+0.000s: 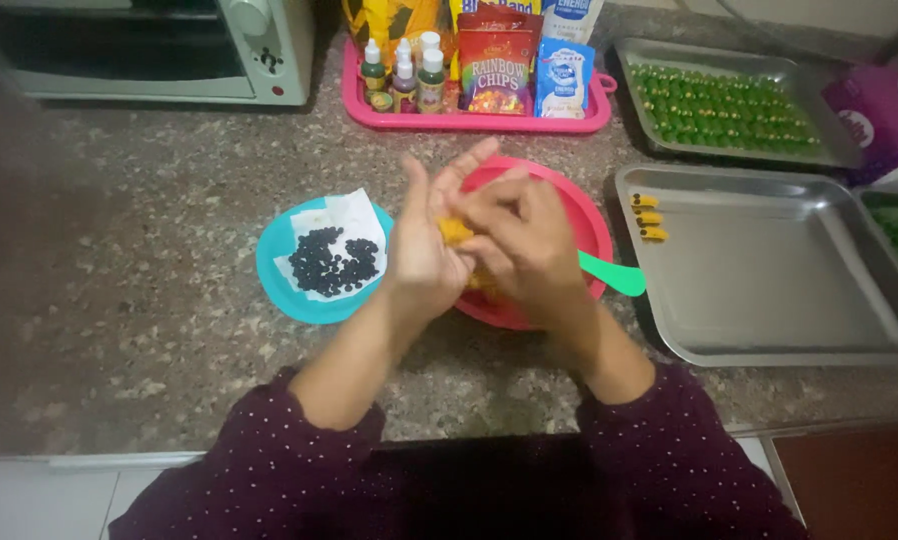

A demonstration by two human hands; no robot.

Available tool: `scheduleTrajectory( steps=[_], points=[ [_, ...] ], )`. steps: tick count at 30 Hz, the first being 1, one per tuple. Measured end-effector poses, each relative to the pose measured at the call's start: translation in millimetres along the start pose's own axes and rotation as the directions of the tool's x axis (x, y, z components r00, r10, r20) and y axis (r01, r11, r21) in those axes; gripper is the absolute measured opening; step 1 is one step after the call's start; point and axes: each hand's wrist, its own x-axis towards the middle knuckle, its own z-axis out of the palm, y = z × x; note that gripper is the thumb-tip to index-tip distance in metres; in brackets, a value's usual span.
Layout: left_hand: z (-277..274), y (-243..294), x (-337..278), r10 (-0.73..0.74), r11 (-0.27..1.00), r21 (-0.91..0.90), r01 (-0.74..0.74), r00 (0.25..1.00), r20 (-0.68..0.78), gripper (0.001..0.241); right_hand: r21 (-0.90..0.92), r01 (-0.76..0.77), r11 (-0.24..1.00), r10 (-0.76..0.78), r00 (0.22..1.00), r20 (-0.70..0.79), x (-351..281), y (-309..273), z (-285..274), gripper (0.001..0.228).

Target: Shaping and texturing small yellow dough pieces using a plastic comb and placing them on a tray

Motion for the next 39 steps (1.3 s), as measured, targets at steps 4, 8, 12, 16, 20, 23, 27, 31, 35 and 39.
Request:
scheduleTrajectory(
  steps=[4, 8, 12, 16, 20, 23, 27, 31, 35, 39],
  points=[
    [-13, 4, -3, -0.102, 0.995, 0.012, 0.103, 0.993, -0.056, 0.101, -0.047, 0.01, 0.999, -0.003, 0.989, 0.149, -7, 2, -9, 0.044],
    [-33, -3, 5, -0.166, 0.986, -0.02, 0.165, 0.984, -0.064, 0.101, -0.052, -0.087, 0.995, 0.097, 0.967, 0.235, -17, 11, -4, 0.032],
    [-44, -10, 11, -0.181, 0.982, -0.068, 0.175, 0.979, -0.089, 0.088, -0.068, -0.128, 0.989, 0.138, 0.974, 0.179, -22, 10, 0, 0.033],
    [-30, -6, 10, -0.141, 0.99, -0.039, 0.139, 0.988, -0.062, 0.07, 0.031, -0.279, 0.96, 0.278, 0.96, 0.033, -11, 1, -7, 0.035],
    [-34, -13, 8, -0.167, 0.977, 0.121, 0.178, 0.981, -0.096, 0.052, 0.042, -0.366, 0.93, 0.367, 0.93, -0.018, -11, 1, -7, 0.046],
    [-25, -8, 2, -0.157, 0.97, 0.171, 0.173, 0.982, -0.103, 0.045, 0.009, -0.327, 0.945, 0.327, 0.945, -0.003, -11, 3, -8, 0.046],
    [-29, -9, 0, -0.148, 0.964, 0.215, 0.157, 0.987, -0.058, 0.051, -0.017, -0.252, 0.968, 0.252, 0.966, 0.06, -9, 3, -14, 0.029],
    [-22, 0, 3, -0.162, 0.952, 0.258, 0.166, 0.986, -0.037, 0.051, 0.013, -0.26, 0.966, 0.257, 0.962, 0.094, -12, 16, -19, 0.035],
    [-27, 7, 1, -0.207, 0.932, 0.299, 0.205, 0.978, -0.023, 0.058, 0.193, -0.36, 0.913, 0.336, 0.93, 0.148, -6, 12, -26, 0.021],
    [-18, 9, -5, -0.233, 0.909, 0.355, 0.22, 0.972, -0.005, 0.064, 0.234, -0.405, 0.884, 0.372, 0.912, 0.175, -10, 16, -26, 0.015]
  ],
)
